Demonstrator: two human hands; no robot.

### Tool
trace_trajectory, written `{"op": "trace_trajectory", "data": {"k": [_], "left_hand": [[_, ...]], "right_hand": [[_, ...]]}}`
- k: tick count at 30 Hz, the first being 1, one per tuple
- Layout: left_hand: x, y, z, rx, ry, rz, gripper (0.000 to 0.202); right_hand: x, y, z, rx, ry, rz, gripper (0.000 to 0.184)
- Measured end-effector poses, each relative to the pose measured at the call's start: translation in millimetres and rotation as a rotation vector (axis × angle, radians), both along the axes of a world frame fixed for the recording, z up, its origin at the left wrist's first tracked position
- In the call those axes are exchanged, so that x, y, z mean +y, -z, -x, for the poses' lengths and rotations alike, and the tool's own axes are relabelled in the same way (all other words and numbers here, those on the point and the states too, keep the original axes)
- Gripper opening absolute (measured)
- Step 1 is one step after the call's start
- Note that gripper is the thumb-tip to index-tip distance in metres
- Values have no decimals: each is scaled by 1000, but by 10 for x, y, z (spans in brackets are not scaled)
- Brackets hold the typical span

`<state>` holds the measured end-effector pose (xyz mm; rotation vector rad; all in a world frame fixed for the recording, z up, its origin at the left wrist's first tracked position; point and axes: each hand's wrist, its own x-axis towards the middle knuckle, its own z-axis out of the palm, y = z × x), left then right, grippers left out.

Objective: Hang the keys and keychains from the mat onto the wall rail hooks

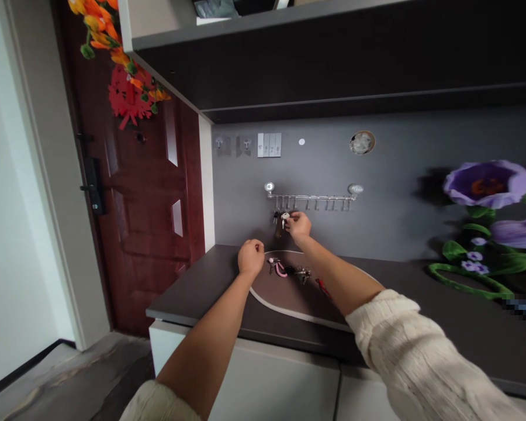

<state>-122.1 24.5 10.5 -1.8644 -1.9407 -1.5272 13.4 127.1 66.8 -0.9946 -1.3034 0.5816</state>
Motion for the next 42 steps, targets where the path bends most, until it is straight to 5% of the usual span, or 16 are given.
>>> {"op": "trace_trajectory", "data": {"k": [10, 17, 26, 35, 42], "left_hand": [[16, 45, 7, 42, 102, 45, 16], [1, 76, -20, 294, 212, 49, 17], [-4, 51, -106, 604, 209, 103, 20], [5, 29, -186, 873, 143, 122, 23], [4, 34, -177, 899, 97, 89, 21]], "right_hand": [[-464, 9, -185, 154, -94, 148, 16], [-810, 134, -337, 94, -211, 204, 14], [-823, 500, -476, -301, -104, 146, 7], [-902, 450, -450, -701, 19, 156, 9], [-942, 458, -439, -864, 39, 168, 15]]}}
